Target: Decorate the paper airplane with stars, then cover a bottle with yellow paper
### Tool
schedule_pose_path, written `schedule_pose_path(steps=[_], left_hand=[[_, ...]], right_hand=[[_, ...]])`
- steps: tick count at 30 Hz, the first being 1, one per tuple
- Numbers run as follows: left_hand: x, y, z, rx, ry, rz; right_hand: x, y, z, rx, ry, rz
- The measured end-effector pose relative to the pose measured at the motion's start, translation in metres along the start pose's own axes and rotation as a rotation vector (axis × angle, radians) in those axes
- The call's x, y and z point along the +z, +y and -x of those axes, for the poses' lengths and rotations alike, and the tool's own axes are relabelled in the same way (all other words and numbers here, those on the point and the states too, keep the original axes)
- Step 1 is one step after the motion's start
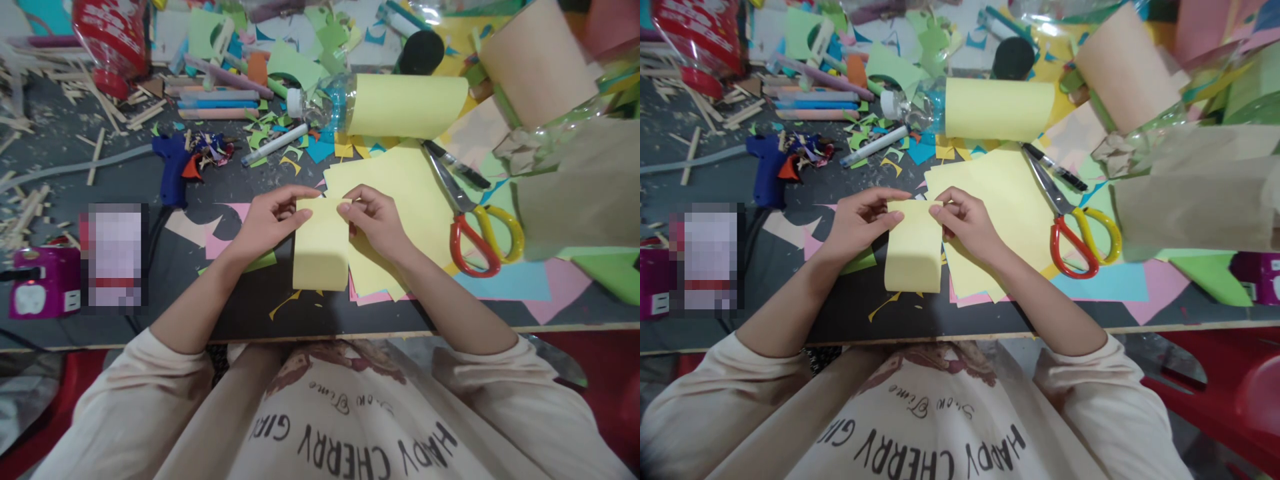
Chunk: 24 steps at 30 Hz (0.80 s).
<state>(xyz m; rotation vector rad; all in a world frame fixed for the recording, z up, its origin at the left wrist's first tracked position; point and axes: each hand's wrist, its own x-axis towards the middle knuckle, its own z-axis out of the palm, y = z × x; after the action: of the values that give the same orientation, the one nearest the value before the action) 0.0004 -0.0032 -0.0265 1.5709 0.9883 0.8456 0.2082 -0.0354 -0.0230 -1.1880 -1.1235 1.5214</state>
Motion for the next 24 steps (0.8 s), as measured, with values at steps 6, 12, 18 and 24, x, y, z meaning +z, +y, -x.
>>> schedule_pose_path(steps=[6, 12, 18, 24], left_hand=[[0.0, 0.0001, -0.0003, 0.011, 0.001, -0.002], [-0.0003, 0.0009, 0.0, 0.004, 0.001, -0.005], [0.0002, 0.0032, 0.001, -0.005, 0.003, -0.006], [0.0, 0.0019, -0.0005, -0.002, 0.012, 0.006]], right_hand=[[-0.0003, -0.0007, 0.0002, -0.002, -0.004, 0.0], [-0.0008, 0.0003, -0.0001, -0.004, -0.005, -0.005], [-0.0017, 0.0023, 0.0002, -0.001, -0.007, 0.0], [-0.001, 0.0002, 0.0004, 0.0, -0.01, -0.006]])
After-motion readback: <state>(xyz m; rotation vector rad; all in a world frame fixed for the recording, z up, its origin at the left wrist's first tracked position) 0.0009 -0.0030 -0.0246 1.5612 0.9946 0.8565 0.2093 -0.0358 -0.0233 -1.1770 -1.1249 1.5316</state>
